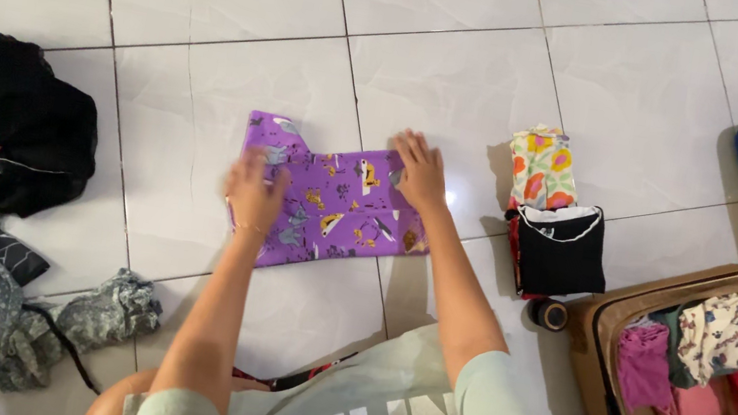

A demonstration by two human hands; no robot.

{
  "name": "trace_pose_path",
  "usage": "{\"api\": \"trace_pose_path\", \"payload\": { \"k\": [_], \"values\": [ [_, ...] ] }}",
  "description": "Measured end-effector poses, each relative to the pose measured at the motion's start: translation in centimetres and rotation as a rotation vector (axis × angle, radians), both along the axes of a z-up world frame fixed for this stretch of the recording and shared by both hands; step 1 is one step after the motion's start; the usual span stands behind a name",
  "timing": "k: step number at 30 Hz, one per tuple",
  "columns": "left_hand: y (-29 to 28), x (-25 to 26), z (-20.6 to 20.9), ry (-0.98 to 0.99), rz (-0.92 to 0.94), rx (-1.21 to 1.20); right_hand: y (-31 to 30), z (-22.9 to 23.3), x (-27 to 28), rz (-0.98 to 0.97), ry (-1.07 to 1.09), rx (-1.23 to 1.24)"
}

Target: The person sits on the floor and folds several garments one by one, including a red shirt, a black shirt, a purple patterned cloth, a pink patterned cloth, and a yellow shirt. Each item is smoothed and folded into a compact rectangle and placed in a growing stack next to an open suitcase.

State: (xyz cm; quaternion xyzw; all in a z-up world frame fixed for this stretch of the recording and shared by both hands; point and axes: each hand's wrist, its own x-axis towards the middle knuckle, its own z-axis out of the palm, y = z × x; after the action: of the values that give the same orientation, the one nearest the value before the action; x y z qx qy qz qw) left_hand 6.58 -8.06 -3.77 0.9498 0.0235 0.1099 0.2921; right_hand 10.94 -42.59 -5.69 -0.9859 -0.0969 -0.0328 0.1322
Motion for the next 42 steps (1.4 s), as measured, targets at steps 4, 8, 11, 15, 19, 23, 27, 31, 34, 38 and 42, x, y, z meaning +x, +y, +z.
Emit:
{"api": "trace_pose_path", "payload": {
  "k": [4, 8, 11, 15, 19, 23, 27, 31, 34, 38, 42],
  "values": [
    [2.2, 4.8, -0.4, 0.203, 0.357, -0.188, -0.9, 0.0, 1.7, 0.023, 0.097, 0.151],
    [4.0, 8.0, -0.3, 0.67, 0.161, -0.475, -1.0, 1.5, 2.6, -0.086, 0.102, 0.05],
    [5.2, 8.0, 1.1, 0.558, 0.112, -1.029, -1.3, 3.8, 2.2, -0.133, 0.099, 0.135],
    [6.8, 4.4, 5.3, 0.411, 0.138, -1.05, -2.2, 6.5, -0.1, -0.195, 0.181, 0.621],
    [7.7, -0.9, 9.2, 0.363, -0.005, -0.82, -3.2, 7.1, -3.8, -0.312, 0.422, 0.981],
    [7.5, -6.0, 8.7, 0.405, -0.134, -0.189, -3.4, 6.0, -8.2, -0.27, 0.28, 0.707],
    [6.5, -9.4, 5.5, 0.5, -0.19, 0.176, -2.4, 4.6, -11.8, -0.309, 0.216, 0.279],
    [6.8, -9.4, 4.6, 0.416, -0.189, 0.085, -1.9, 4.4, -12.8, -0.361, 0.136, 0.328],
    [7.0, -9.1, 5.4, 0.478, -0.232, 0.213, -2.3, 4.5, -13.1, -0.39, 0.13, 0.388],
    [6.2, -9.5, 5.6, 0.455, -0.239, 0.423, -1.2, 4.3, -13.3, -0.376, 0.206, 0.194],
    [3.3, -9.1, 3.5, 0.167, -0.322, 0.43, 3.4, 4.0, -12.1, -0.22, -0.168, 0.242]
  ]
}}
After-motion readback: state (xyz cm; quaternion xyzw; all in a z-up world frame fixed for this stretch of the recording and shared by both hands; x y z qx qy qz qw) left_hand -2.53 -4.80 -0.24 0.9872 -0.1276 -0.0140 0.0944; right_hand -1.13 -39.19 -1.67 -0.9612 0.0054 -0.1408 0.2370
